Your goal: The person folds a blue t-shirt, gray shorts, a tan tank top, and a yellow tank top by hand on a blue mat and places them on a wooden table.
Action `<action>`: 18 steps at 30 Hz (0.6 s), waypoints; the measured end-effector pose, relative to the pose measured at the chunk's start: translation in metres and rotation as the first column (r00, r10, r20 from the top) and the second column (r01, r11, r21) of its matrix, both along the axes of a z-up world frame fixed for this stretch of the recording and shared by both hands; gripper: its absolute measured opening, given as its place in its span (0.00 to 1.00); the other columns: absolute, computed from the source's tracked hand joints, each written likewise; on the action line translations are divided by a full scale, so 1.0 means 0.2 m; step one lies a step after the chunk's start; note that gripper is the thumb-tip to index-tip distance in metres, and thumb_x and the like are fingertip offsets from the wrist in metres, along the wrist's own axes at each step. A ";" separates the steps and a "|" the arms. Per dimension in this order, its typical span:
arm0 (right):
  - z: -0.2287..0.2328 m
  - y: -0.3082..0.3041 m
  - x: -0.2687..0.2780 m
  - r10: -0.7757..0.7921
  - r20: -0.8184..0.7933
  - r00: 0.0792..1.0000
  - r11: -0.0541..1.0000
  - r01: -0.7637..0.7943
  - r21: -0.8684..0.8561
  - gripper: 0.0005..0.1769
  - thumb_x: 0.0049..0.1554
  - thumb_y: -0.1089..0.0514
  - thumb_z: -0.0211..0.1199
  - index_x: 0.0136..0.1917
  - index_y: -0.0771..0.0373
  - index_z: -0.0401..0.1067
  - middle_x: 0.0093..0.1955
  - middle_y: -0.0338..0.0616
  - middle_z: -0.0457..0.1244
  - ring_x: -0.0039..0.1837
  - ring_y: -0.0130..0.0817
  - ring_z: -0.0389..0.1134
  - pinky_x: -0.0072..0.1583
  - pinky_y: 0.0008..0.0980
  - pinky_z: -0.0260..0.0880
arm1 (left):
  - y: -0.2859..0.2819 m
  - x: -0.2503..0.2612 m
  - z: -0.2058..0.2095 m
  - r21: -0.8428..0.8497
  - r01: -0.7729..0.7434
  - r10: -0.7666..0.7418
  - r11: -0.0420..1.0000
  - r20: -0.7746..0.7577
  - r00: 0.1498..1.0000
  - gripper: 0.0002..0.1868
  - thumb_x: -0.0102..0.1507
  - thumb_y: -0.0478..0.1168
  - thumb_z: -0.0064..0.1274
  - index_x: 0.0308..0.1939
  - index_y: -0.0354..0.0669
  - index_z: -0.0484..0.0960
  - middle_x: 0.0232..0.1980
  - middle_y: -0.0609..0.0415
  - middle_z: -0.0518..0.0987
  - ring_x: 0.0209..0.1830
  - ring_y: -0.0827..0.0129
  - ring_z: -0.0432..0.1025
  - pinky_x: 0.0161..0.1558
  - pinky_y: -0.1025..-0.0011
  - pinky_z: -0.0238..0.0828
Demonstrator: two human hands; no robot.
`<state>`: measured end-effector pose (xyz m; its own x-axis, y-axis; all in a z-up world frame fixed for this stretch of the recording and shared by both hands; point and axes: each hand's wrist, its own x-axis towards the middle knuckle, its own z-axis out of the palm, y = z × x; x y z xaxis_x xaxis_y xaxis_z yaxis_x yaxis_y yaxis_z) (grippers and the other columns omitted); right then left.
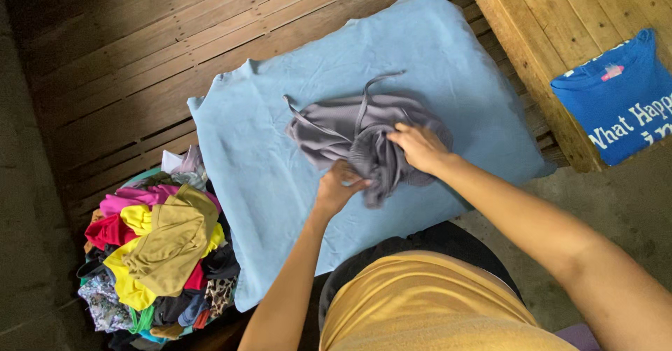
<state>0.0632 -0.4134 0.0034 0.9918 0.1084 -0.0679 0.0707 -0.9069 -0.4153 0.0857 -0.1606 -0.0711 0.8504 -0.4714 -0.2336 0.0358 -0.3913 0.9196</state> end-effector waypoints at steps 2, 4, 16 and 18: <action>0.06 0.04 0.06 -0.094 0.007 0.996 0.981 0.091 0.170 0.24 0.46 0.66 0.71 0.57 0.60 0.77 0.52 0.50 0.67 0.54 0.49 0.69 0.55 0.43 0.69 | -0.05 -0.01 0.04 -0.065 0.104 -0.090 0.992 0.192 0.977 0.32 0.54 0.46 0.75 0.54 0.33 0.78 0.46 0.45 0.83 0.48 0.59 0.78 0.50 0.66 0.74; 0.17 0.04 0.12 -0.191 0.002 0.982 0.886 0.171 0.432 0.21 0.45 0.63 0.74 0.52 0.59 0.76 0.48 0.44 0.68 0.47 0.43 0.73 0.51 0.38 0.72 | -0.11 -0.01 0.12 -0.248 0.221 -0.062 0.943 0.521 0.851 0.31 0.56 0.44 0.76 0.55 0.29 0.80 0.53 0.38 0.78 0.52 0.49 0.73 0.52 0.57 0.70; 0.91 0.21 0.10 -0.044 0.502 0.864 0.969 -0.086 0.232 0.27 0.45 0.65 0.75 0.55 0.63 0.65 0.52 0.48 0.63 0.54 0.46 0.68 0.52 0.42 0.71 | -0.03 0.39 1.21 -0.187 -0.298 0.347 0.936 0.620 0.703 0.13 0.54 0.24 0.55 0.41 0.37 0.76 0.34 0.47 0.78 0.35 0.64 0.75 0.42 0.71 0.74; 1.02 0.30 0.17 -0.062 0.494 0.867 0.918 -0.144 0.369 0.36 0.44 0.65 0.74 0.63 0.65 0.62 0.58 0.51 0.63 0.56 0.44 0.69 0.54 0.39 0.72 | -0.10 0.40 1.26 -0.301 -0.063 0.209 0.952 0.484 0.850 0.15 0.54 0.24 0.55 0.43 0.38 0.77 0.39 0.53 0.82 0.42 0.70 0.78 0.48 0.73 0.73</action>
<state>0.0971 -0.3535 0.2073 0.8767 0.0641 0.4768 0.3900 -0.6750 -0.6263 0.1655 -0.1808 0.1804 0.8747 -0.3235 0.3610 -0.4260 -0.1577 0.8909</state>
